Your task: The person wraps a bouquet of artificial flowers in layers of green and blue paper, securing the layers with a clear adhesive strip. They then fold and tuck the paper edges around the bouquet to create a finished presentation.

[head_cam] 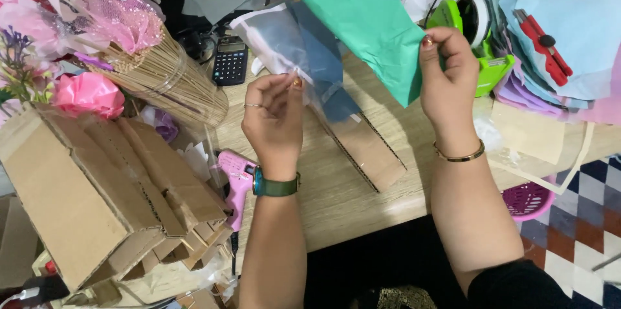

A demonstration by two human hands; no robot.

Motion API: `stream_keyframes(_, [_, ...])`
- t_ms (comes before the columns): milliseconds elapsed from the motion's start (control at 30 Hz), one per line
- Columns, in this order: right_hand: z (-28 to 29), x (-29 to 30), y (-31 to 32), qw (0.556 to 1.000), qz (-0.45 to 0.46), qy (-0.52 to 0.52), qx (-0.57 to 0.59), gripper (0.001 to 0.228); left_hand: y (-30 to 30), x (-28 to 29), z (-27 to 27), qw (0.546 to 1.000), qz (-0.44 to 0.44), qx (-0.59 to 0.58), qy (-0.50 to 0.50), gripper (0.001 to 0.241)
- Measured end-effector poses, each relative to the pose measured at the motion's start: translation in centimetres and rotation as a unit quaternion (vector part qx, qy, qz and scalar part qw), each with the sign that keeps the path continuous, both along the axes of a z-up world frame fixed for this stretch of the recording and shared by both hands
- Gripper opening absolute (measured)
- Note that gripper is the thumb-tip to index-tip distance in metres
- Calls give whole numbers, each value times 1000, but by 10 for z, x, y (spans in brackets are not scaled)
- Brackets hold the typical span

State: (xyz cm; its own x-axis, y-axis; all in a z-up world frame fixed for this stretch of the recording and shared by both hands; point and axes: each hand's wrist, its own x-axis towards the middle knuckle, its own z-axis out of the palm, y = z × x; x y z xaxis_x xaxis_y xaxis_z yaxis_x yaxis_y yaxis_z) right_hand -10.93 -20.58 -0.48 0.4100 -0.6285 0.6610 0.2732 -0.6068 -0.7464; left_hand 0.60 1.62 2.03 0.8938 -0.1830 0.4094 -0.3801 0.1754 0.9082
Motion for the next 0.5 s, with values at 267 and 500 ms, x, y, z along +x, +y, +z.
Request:
stream_keyframes(267, [11, 5, 25, 999, -30, 44, -1, 20, -10, -8, -8, 999, -37, 27, -21, 21])
stream_keyframes(500, [28, 3, 51, 993, 74, 12, -92, 26, -13, -23, -1, 995, -81, 45, -43, 24])
